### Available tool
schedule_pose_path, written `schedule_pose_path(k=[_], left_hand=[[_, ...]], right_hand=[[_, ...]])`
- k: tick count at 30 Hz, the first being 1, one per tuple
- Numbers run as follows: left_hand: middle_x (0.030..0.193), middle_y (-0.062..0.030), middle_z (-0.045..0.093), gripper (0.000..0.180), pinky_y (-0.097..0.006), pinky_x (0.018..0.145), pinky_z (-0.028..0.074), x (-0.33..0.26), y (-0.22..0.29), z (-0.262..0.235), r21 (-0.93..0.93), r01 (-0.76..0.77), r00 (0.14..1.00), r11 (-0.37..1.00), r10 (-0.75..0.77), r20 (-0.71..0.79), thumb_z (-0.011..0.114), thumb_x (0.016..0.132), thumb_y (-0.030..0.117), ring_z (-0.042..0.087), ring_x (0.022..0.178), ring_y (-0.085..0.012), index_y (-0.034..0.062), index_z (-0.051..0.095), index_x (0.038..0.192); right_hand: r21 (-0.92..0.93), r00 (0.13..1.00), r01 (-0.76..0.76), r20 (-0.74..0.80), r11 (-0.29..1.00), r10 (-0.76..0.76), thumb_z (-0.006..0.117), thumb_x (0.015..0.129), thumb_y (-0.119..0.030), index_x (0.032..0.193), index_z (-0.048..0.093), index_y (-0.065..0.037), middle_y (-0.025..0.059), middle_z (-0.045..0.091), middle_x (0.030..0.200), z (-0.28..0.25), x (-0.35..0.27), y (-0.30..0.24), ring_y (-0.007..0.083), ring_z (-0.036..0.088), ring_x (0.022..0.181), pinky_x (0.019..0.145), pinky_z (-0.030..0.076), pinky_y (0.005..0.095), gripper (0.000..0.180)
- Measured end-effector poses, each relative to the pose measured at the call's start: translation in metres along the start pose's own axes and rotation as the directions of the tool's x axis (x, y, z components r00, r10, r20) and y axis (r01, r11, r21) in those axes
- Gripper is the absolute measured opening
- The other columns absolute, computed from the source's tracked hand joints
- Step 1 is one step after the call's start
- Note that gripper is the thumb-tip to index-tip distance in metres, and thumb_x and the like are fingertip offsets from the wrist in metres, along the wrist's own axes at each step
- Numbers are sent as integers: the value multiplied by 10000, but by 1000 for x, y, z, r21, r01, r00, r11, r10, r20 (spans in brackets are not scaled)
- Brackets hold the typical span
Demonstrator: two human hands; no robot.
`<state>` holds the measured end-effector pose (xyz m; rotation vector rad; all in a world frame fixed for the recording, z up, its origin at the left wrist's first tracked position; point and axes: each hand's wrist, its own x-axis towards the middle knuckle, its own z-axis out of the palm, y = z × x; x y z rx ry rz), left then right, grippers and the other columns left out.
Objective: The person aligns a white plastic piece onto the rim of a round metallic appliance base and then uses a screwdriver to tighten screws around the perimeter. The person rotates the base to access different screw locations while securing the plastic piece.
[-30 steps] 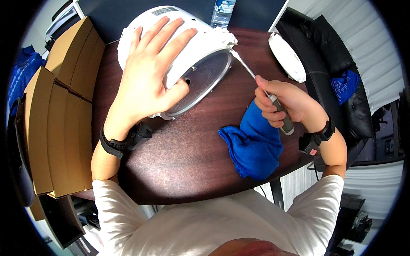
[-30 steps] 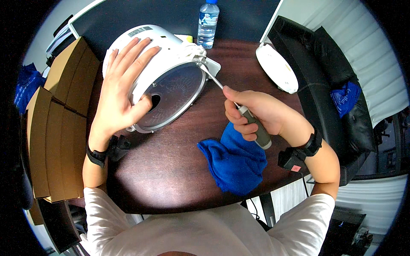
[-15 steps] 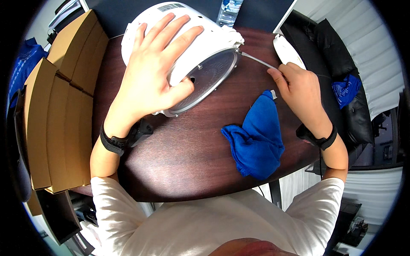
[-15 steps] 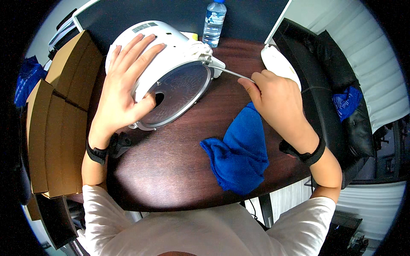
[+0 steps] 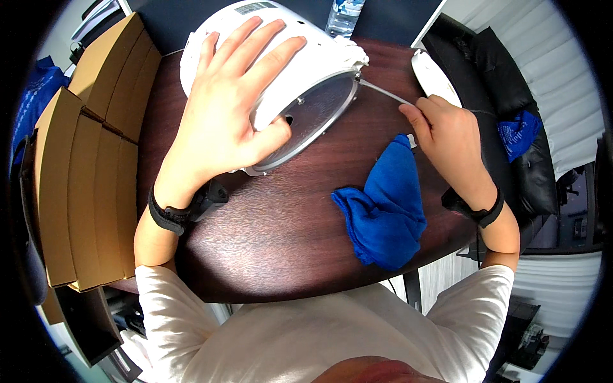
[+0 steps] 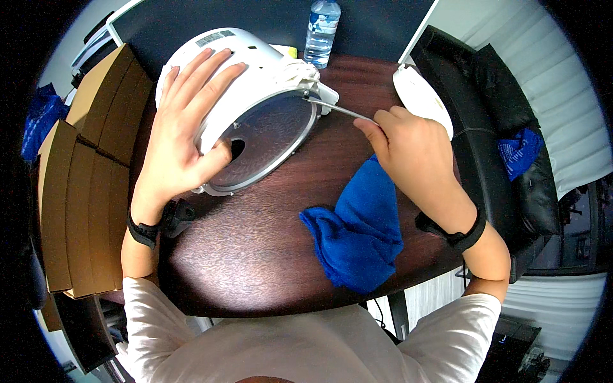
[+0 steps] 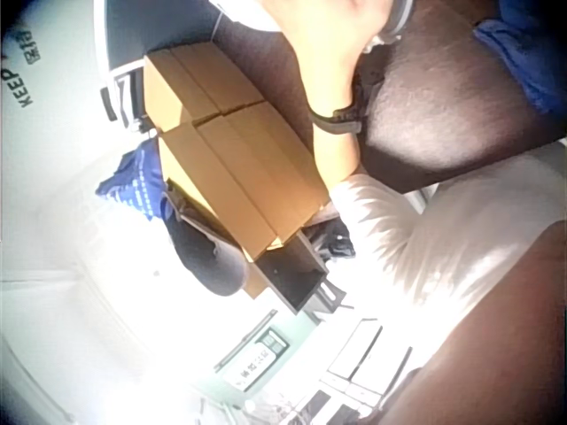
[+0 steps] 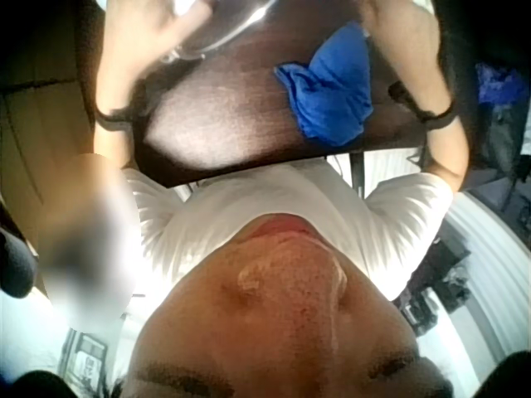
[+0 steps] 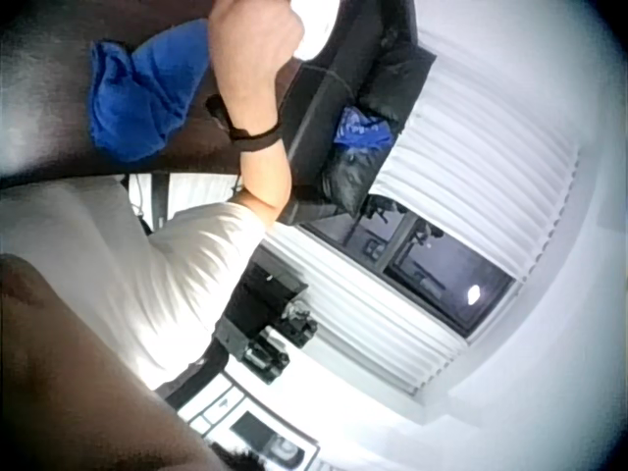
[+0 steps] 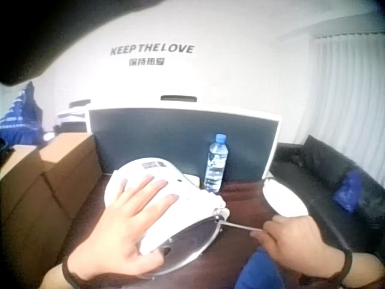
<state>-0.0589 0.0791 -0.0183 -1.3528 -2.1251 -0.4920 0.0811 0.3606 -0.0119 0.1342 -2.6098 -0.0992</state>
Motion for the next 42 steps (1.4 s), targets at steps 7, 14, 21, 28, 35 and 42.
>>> schedule_pose_path(k=[7,14,21,28,35,42], left_hand=[[1520,-169,456,817,-660,1166,204,0,0,2,3,2,1000,1000,-2,-4,546,618,314,361,1447,-402,131,548,1414],[1516,-175,459,817,-658,1173,187,1,1,0,-5,4,1000,1000,-4,8,538,616,306,355,1450,-403,119,548,1410],[1463,-178,495,792,-672,1125,255,2,3,-2,-31,-7,1000,999,7,-17,629,607,234,413,1392,-409,147,555,1391],[1465,-192,488,789,-681,1128,244,1,2,-2,-23,-24,999,999,24,-21,622,616,247,399,1400,-416,133,550,1394],[1474,-197,480,797,-692,1126,235,1,2,-1,-23,-28,999,999,27,-18,620,629,263,386,1407,-429,135,540,1412],[1540,-177,425,804,-661,1177,174,-3,3,-2,9,13,1000,1000,-13,15,570,654,298,327,1464,-402,120,521,1437]], right_hand=[[25,1000,-16,-12,1000,17,685,920,-305,647,621,-48,116,580,629,3,-3,3,325,593,529,483,456,408,380],[49,999,-23,-28,999,25,686,919,-311,646,616,-44,117,569,614,4,-3,4,323,583,514,476,449,407,389],[45,999,-15,-50,999,17,684,921,-316,640,610,-44,114,554,595,7,-2,5,318,578,501,465,444,406,398],[72,998,-62,31,996,60,649,952,-337,634,602,-35,133,573,598,4,0,2,326,586,514,467,439,411,442],[507,761,-592,608,626,227,514,1036,-449,576,515,-53,53,525,530,13,-2,3,186,470,414,400,382,319,607],[396,437,-895,869,-206,-230,439,1055,-511,626,486,-93,-9,379,509,-5,5,0,96,425,407,373,345,251,600]])
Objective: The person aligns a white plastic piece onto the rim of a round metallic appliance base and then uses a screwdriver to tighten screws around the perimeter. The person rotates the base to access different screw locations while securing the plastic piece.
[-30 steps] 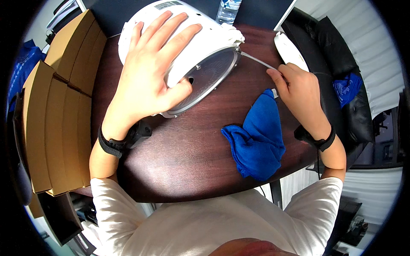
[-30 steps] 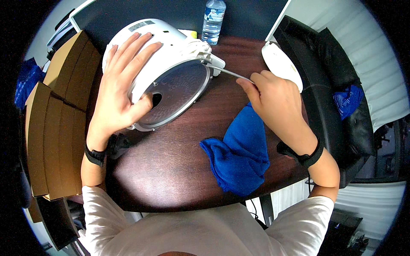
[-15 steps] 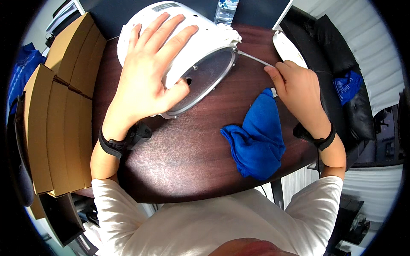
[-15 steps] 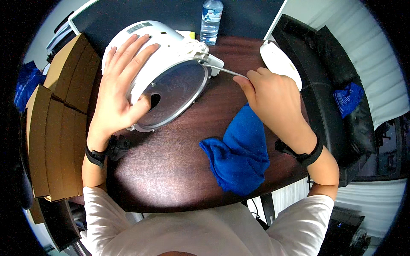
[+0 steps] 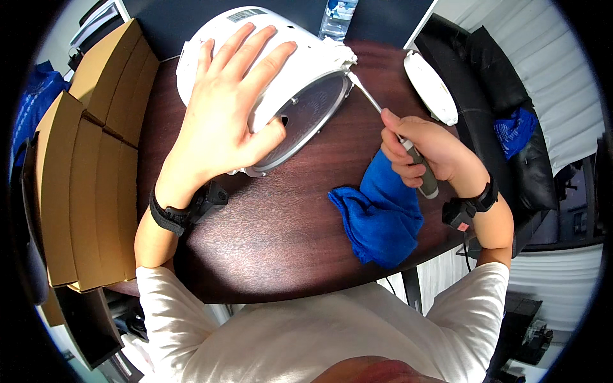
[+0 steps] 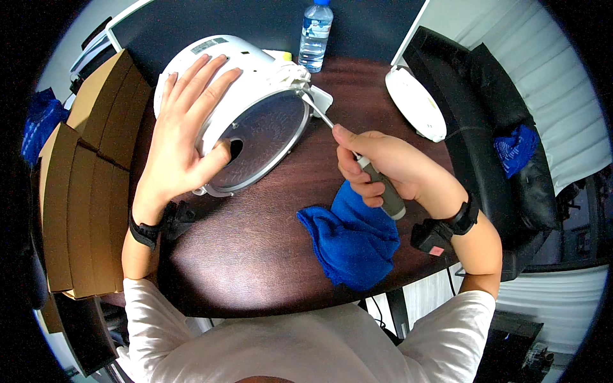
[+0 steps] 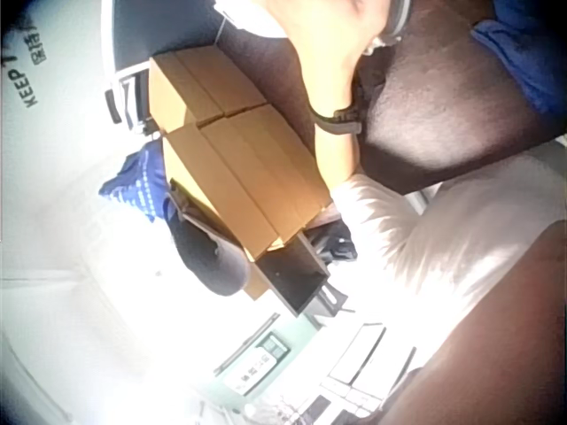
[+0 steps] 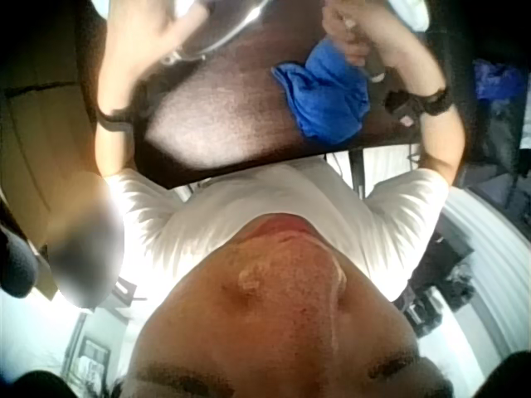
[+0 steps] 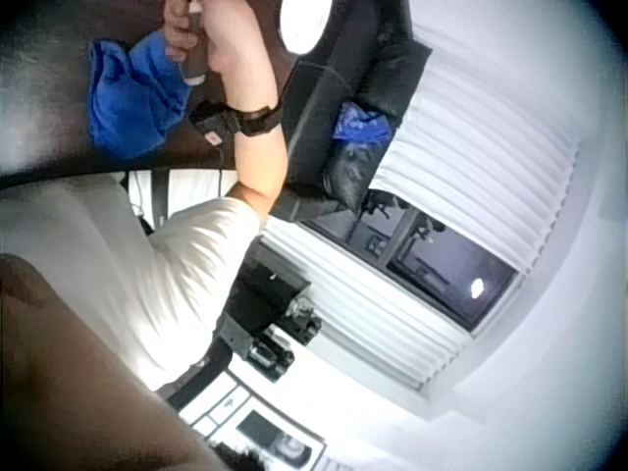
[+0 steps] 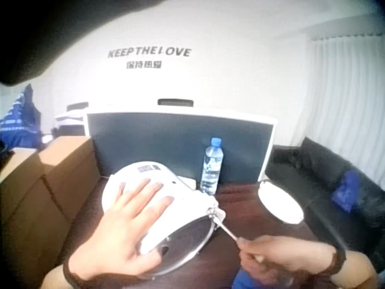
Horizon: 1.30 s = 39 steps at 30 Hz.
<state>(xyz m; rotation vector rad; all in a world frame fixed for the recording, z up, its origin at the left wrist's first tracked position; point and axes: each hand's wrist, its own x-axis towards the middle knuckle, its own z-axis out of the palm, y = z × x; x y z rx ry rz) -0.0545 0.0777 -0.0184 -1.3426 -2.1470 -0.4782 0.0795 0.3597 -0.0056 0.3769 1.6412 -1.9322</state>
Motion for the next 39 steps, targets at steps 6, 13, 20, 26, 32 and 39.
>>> schedule_pose_path(k=[6,13,20,26,32,39], left_hand=[[1543,-182,417,805,-644,1185,174,0,-1,-3,-16,4,1000,1000,-3,18,577,655,297,328,1461,-404,121,514,1438],[1535,-181,426,811,-642,1181,180,1,-2,-2,-28,3,1000,1000,-3,10,571,639,292,338,1455,-406,113,523,1428],[1486,-176,478,801,-662,1133,247,2,0,-2,-50,-7,1000,999,5,-23,636,623,245,391,1412,-410,155,544,1414],[1483,-175,479,800,-668,1131,247,2,-1,0,-37,-10,1000,999,9,-24,637,620,243,391,1411,-407,149,544,1409],[1480,-175,480,792,-676,1128,247,3,-1,-2,-46,-12,1000,999,11,-25,638,625,231,391,1410,-404,149,544,1408],[1479,-176,479,800,-676,1131,244,2,-1,-2,-36,-8,1000,999,7,-23,644,621,237,392,1410,-402,149,540,1410]], right_hand=[[-578,940,60,-242,814,-241,473,1057,-435,663,555,-65,53,544,569,-10,2,5,196,508,421,411,405,326,546],[-994,499,-98,-8,-47,-867,580,996,-279,736,601,-23,163,595,676,-7,0,8,380,608,600,556,481,466,366],[-977,448,-159,58,-144,-892,612,976,-275,735,609,-38,130,590,661,-2,0,7,332,615,575,513,480,417,338],[-985,444,-138,35,-107,-895,617,970,-273,722,607,-40,128,582,659,-5,1,11,336,606,565,500,468,422,340],[-986,434,-124,48,-113,-899,608,978,-273,704,600,-40,134,577,658,-2,4,10,349,596,560,499,460,433,360],[-991,458,-110,17,-75,-889,621,971,-268,718,609,-29,136,581,660,-3,5,14,347,599,559,506,465,432,348]])
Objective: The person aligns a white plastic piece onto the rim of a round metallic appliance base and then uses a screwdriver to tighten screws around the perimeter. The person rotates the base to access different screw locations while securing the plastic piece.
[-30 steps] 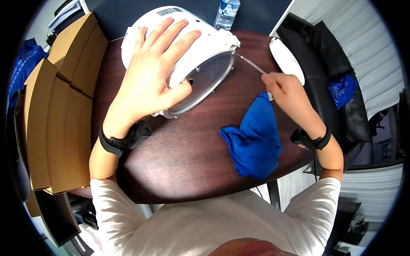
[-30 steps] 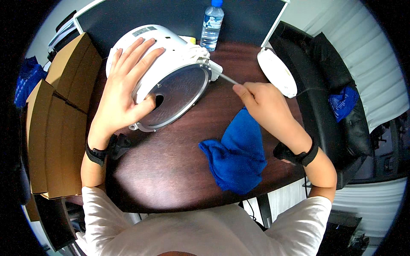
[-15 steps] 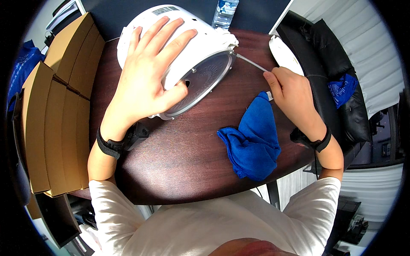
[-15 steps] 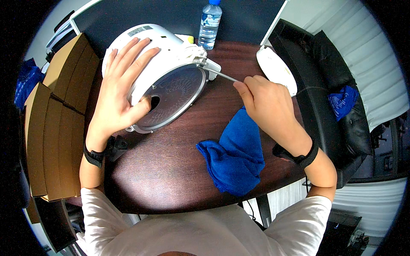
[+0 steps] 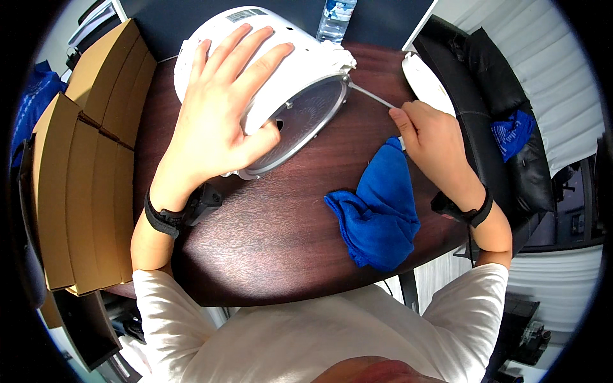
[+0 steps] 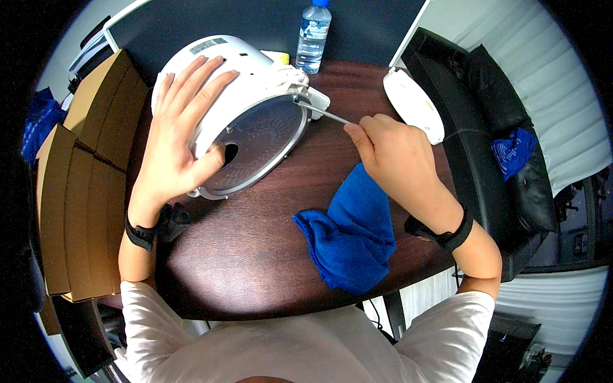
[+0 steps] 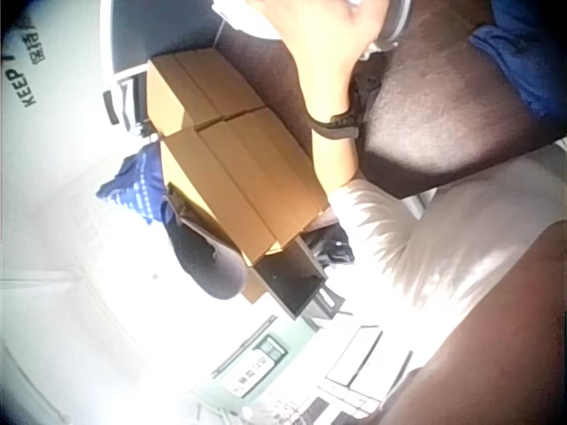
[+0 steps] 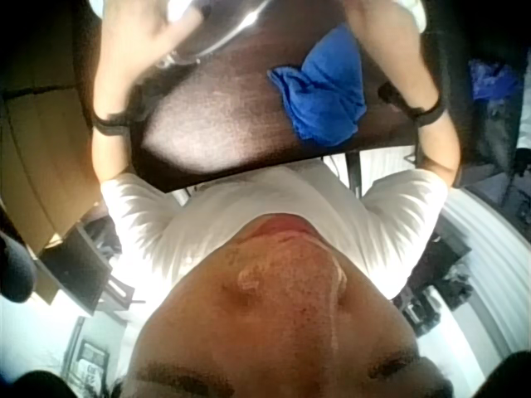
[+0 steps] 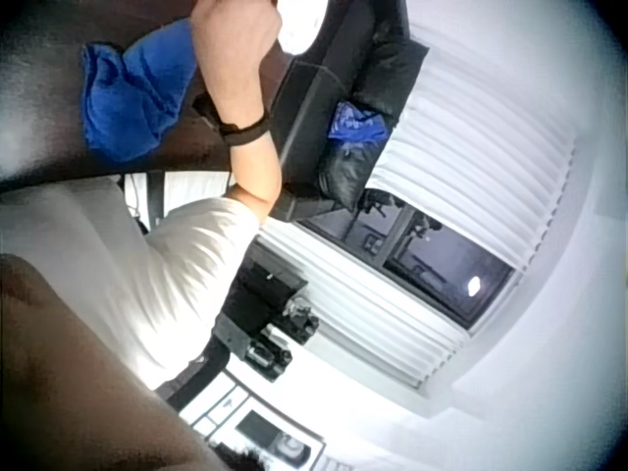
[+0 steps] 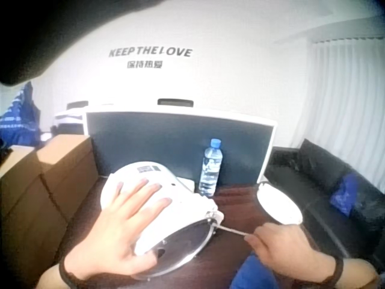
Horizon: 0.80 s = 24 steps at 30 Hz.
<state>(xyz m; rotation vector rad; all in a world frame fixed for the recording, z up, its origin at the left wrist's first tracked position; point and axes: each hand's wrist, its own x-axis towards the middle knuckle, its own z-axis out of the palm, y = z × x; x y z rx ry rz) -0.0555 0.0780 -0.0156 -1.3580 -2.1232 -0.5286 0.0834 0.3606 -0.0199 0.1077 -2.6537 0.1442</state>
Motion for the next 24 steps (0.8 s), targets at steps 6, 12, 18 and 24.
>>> schedule_pose_path(k=[6,12,18,24], left_hand=[[1478,-178,479,796,-671,1139,237,0,-1,0,-5,-6,1000,1000,6,-2,637,621,245,391,1414,-398,147,542,1405],[1471,-181,483,796,-666,1137,238,0,-1,1,2,-9,1000,1000,9,-11,630,615,249,399,1405,-401,148,545,1400],[1500,-184,462,795,-655,1157,211,0,-4,2,25,-18,1000,1000,18,3,562,640,323,367,1434,-406,123,541,1409],[1518,-185,448,800,-646,1171,194,0,-3,3,39,-7,1000,999,6,17,533,652,359,350,1451,-403,110,541,1412]], right_hand=[[-8,1000,18,-22,1000,-18,628,966,-262,718,607,-24,140,581,660,1,1,-1,350,599,558,505,464,430,344],[-2,999,28,-36,1000,-28,628,966,-257,720,606,-20,143,578,656,3,-1,2,354,599,560,501,463,432,343],[-5,999,15,-48,1000,-15,626,972,-253,715,600,-20,142,572,652,6,-1,0,350,592,551,495,459,423,348],[-14,999,17,-42,1000,-18,627,972,-254,716,600,-24,134,571,651,4,-2,0,339,586,539,487,457,411,345]])
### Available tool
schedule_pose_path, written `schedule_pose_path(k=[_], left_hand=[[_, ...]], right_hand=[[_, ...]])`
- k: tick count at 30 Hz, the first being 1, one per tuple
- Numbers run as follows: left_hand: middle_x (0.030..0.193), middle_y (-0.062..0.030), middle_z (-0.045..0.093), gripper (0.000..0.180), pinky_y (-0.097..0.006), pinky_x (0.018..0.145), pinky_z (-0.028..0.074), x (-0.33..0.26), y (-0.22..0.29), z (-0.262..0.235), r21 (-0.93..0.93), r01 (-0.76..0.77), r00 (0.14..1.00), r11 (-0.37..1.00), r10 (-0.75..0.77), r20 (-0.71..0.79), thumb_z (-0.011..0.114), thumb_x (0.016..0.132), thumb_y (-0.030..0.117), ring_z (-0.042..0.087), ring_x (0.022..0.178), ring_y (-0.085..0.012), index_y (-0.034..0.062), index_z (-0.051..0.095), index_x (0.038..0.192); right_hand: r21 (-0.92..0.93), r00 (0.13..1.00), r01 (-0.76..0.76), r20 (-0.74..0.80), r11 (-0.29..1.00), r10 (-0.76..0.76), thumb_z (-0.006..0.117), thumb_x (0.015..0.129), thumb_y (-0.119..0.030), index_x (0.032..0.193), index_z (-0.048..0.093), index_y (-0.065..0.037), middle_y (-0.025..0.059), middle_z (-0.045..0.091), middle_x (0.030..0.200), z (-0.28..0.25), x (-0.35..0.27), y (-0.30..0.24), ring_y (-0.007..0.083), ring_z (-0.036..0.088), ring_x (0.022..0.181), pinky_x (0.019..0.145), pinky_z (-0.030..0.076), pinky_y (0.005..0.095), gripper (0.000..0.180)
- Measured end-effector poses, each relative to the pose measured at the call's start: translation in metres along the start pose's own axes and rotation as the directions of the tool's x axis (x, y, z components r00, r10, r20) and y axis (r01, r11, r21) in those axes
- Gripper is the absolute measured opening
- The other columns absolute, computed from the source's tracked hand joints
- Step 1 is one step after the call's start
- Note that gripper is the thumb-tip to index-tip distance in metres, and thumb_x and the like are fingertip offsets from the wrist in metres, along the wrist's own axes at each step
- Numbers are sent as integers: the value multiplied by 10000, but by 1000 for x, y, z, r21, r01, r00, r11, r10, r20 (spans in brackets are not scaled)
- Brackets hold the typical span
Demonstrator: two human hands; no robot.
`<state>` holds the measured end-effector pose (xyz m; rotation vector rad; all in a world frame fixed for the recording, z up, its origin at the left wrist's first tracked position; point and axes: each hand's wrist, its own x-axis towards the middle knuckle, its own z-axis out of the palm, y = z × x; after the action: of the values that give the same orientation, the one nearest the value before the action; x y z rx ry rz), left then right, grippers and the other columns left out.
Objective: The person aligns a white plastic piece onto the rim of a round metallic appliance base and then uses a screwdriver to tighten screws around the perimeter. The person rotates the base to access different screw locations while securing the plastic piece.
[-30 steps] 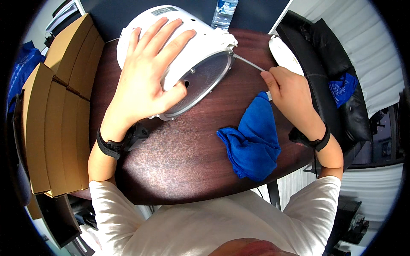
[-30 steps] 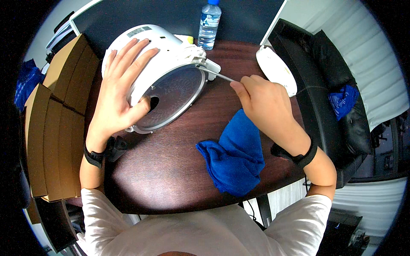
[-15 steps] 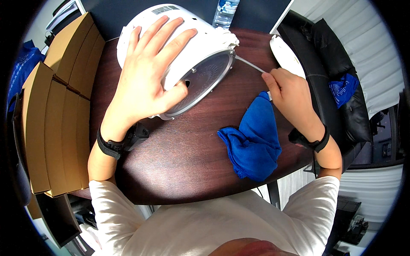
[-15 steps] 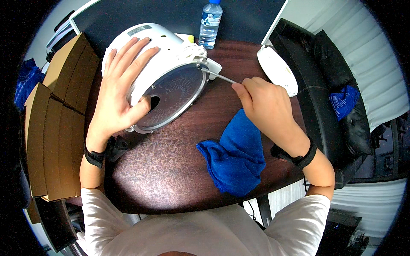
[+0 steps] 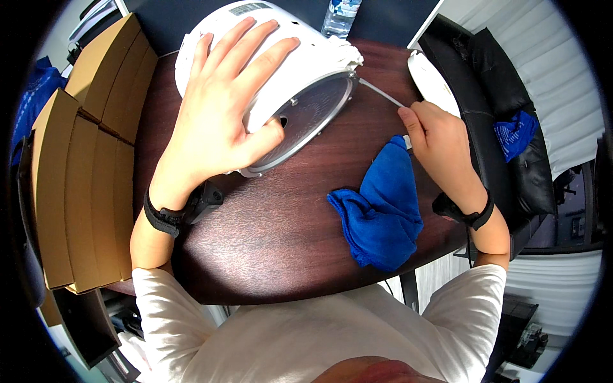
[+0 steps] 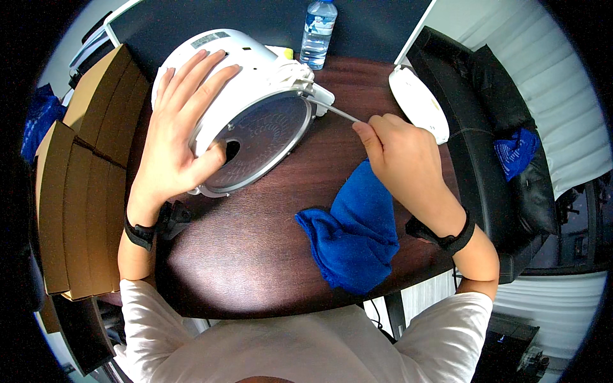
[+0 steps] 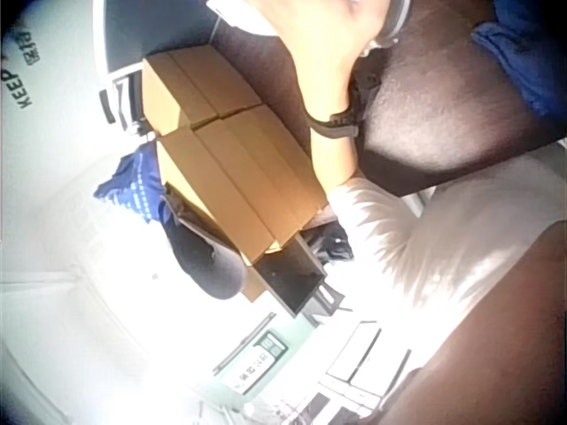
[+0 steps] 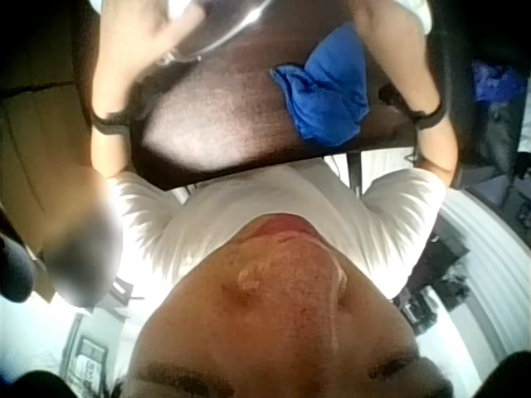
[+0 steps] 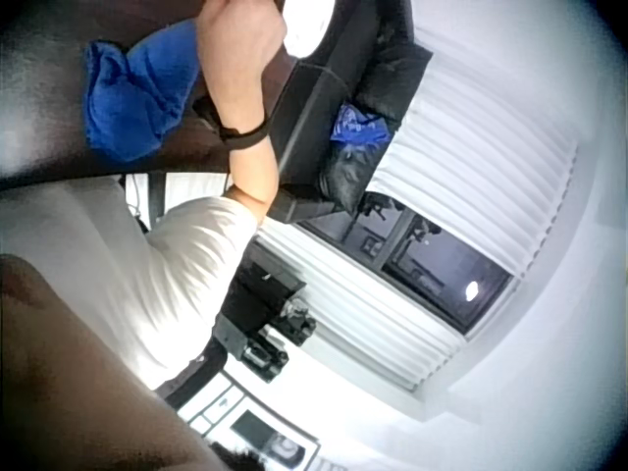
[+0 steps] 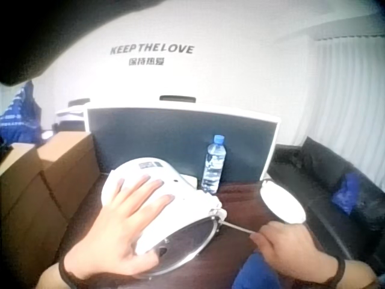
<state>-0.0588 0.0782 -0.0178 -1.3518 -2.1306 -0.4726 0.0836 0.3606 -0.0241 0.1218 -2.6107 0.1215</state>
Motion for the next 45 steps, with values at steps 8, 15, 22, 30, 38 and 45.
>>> schedule_pose_path(k=[8,15,22,30,38,45], left_hand=[[1523,-181,445,822,-648,1176,184,0,-1,-1,-5,0,1000,1000,0,7,539,629,333,343,1456,-402,111,537,1421],[1532,-179,439,831,-649,1185,166,-1,-2,1,-3,-13,1000,1000,13,6,540,627,324,330,1465,-399,112,530,1430],[1483,-191,476,790,-696,1130,229,-2,0,-2,-38,-33,999,999,31,-37,622,636,245,391,1410,-416,144,541,1414],[1543,-178,418,810,-672,1169,174,-5,2,1,-11,6,1000,1000,-6,-15,578,673,302,321,1460,-415,136,492,1462],[1530,-198,425,827,-666,1160,186,-9,0,1,-31,5,999,1000,-7,-53,608,662,270,332,1450,-424,130,481,1467],[1534,-191,425,843,-663,1168,178,-9,-3,2,-44,3,998,999,-6,-65,598,635,271,324,1458,-413,134,492,1460]], right_hand=[[-102,999,28,-26,994,-31,626,971,-275,714,603,-36,133,573,660,-1,3,-2,339,602,556,485,461,413,352],[82,995,-36,98,996,28,606,985,-293,728,634,-31,165,605,670,1,8,5,360,599,575,517,462,426,368],[524,641,-723,752,451,155,412,1079,-453,658,486,-106,-3,454,543,0,5,-3,81,415,412,408,354,239,551],[447,458,-862,889,-237,11,358,1073,-519,685,416,-145,-20,397,608,-18,4,-48,87,352,429,410,349,274,543],[548,548,-836,829,34,110,416,1070,-482,745,509,-103,-12,452,635,-16,-4,-36,116,446,489,473,405,312,508],[-107,999,37,42,994,-33,658,944,-294,688,608,-52,127,589,665,-21,-6,-8,337,609,582,534,484,419,356]])
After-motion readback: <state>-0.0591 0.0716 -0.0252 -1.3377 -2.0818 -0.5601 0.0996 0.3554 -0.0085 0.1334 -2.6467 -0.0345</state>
